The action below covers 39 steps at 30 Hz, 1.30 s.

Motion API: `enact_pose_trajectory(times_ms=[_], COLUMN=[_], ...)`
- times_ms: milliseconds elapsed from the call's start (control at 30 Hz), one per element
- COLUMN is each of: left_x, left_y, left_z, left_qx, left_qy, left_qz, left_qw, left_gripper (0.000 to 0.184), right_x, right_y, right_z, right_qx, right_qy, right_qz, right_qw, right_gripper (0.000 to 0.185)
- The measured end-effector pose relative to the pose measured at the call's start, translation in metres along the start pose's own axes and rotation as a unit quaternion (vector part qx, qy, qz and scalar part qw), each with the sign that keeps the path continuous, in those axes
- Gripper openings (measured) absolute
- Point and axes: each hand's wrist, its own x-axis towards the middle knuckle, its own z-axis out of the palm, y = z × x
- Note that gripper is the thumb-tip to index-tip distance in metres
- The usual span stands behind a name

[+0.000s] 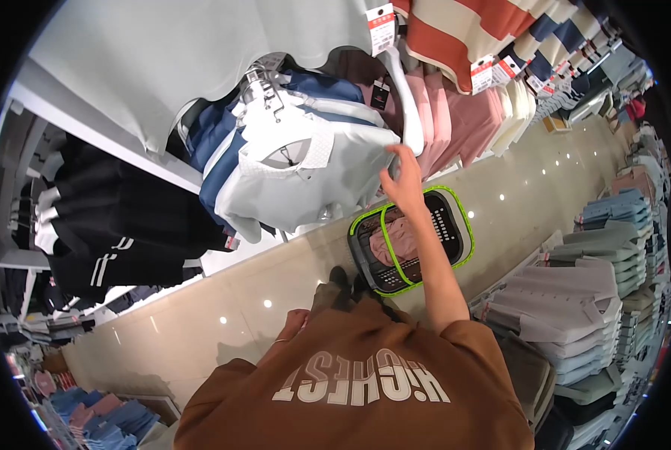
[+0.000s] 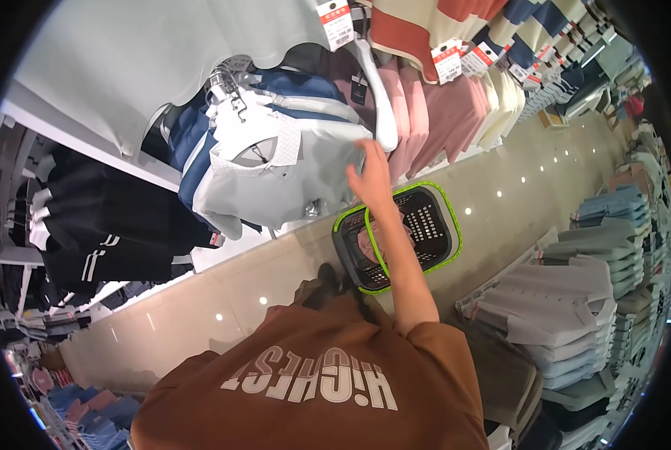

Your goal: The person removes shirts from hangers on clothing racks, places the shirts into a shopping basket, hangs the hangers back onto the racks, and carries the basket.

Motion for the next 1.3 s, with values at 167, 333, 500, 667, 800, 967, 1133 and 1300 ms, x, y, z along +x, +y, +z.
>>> enact_pose_trajectory(times_ms=[167,333,500,667,800,967,1133,1300], left_x=[-0.031,-0.038,-0.039,-0.017,-0.003,-0.002,-0.033,-0.093], left_y=[0.056,0.107,0.128,0.144,0.177,0.231,0.329,0.437], left_z=[0.004,0.006,0.008,0.014,0.012,0.008,0.004,0.012], left_qx=[-0.038,-0.158,-0.155,-0.178,-0.168,-0.241,-0.323,-0.271], left_qy=[0.011,0.055,0.035,0.033,0.030,0.111,0.194,0.180], left_qz=[-0.062,-0.152,-0.123,-0.054,0.018,0.120,0.344,0.417], left_qw=[0.997,0.974,0.980,0.982,0.985,0.957,0.860,0.849], left_gripper=[0.023,0.021,0.019,0.017,0.018,0.015,0.013,0.012], right_x=[0.058,0.063,0.056,0.044,0.038,0.045,0.043,0.004], right_y=[-0.008,0.001,-0.006,-0.007,-0.022,-0.045,-0.081,-0.076], right_z=[0.033,0.060,0.046,0.037,0.027,0.007,-0.029,-0.065], right_qx=[-0.173,-0.312,-0.259,-0.269,-0.284,-0.259,-0.218,-0.156], right_qy=[-0.089,-0.160,-0.275,-0.290,-0.240,-0.192,-0.146,-0.106], right_qz=[-0.074,0.013,0.084,0.060,0.047,0.011,0.014,0.046], right_qw=[0.978,0.936,0.922,0.917,0.927,0.947,0.965,0.981], right_gripper=[0.048,0.052,0.054,0.053,0.044,0.032,0.025,0.018])
